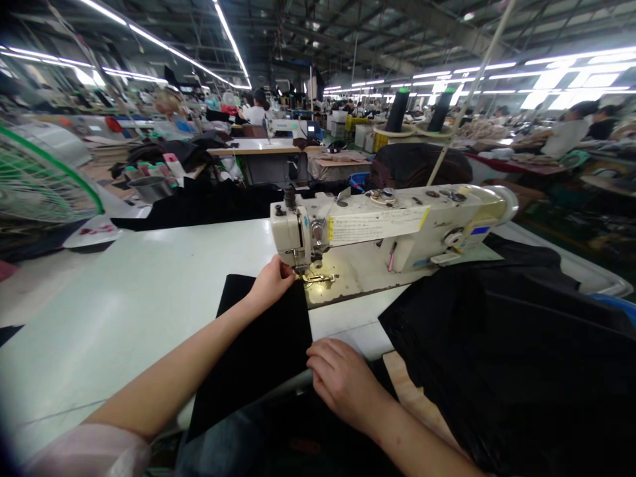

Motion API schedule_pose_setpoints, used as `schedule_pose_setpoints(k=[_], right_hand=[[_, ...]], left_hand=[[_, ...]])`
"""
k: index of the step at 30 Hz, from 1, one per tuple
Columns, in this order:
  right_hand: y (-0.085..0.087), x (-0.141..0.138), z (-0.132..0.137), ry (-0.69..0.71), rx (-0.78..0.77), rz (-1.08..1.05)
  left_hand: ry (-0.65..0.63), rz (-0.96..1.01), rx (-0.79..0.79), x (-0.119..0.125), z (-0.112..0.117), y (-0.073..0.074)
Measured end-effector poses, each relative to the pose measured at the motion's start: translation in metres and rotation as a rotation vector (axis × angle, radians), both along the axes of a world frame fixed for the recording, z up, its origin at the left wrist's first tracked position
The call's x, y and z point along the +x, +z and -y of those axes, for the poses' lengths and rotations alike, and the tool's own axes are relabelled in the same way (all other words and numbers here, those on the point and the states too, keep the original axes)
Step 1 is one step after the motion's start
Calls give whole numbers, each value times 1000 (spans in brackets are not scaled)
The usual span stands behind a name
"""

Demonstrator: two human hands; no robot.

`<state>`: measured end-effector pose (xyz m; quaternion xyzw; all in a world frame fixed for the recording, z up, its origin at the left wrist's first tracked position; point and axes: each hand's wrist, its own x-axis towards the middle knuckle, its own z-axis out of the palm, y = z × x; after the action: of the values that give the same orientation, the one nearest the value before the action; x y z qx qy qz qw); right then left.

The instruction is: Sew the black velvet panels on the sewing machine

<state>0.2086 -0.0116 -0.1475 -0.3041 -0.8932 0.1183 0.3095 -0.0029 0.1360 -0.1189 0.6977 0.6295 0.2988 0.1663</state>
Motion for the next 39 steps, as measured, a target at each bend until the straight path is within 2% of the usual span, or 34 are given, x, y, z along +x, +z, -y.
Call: schedule_pose_setpoints(k=[2,3,5,7,8,9,11,14,17,21,32,36,39], right_hand=[[1,2,0,9,-4,9],[2,3,1,14,-8,12],[3,6,2,26,-19,18],[5,7,3,36,-34,31],[5,8,4,41,-39,37],[5,8,3,45,-43,42],[6,7,0,50,-53,44],[6,2,-12,42,-83,40],[6,-4,-29,22,-87,55],[9,-13,-53,-63,-33,129],[11,-36,-109,-246,-9,213],[18,-41,-104,-274,-10,189],[33,-34,-75,-288,-4,149]], left_hand=[[39,-57,65,3,24,7],[10,-95,92,4,41,10],[-201,-174,113,6,82,11],[-530,-240,129,5,123,5],[-627,-278,165,3,140,0],[-691,-302,200,0,152,-5],[-722,-343,277,-5,162,-14],[-738,-354,313,-12,149,-19],[-736,-367,300,-15,124,-13],[-736,-359,282,-22,96,-5],[-675,-328,266,-38,28,-5],[-615,-363,238,-39,10,-4],[-550,-384,240,-38,6,-8]])
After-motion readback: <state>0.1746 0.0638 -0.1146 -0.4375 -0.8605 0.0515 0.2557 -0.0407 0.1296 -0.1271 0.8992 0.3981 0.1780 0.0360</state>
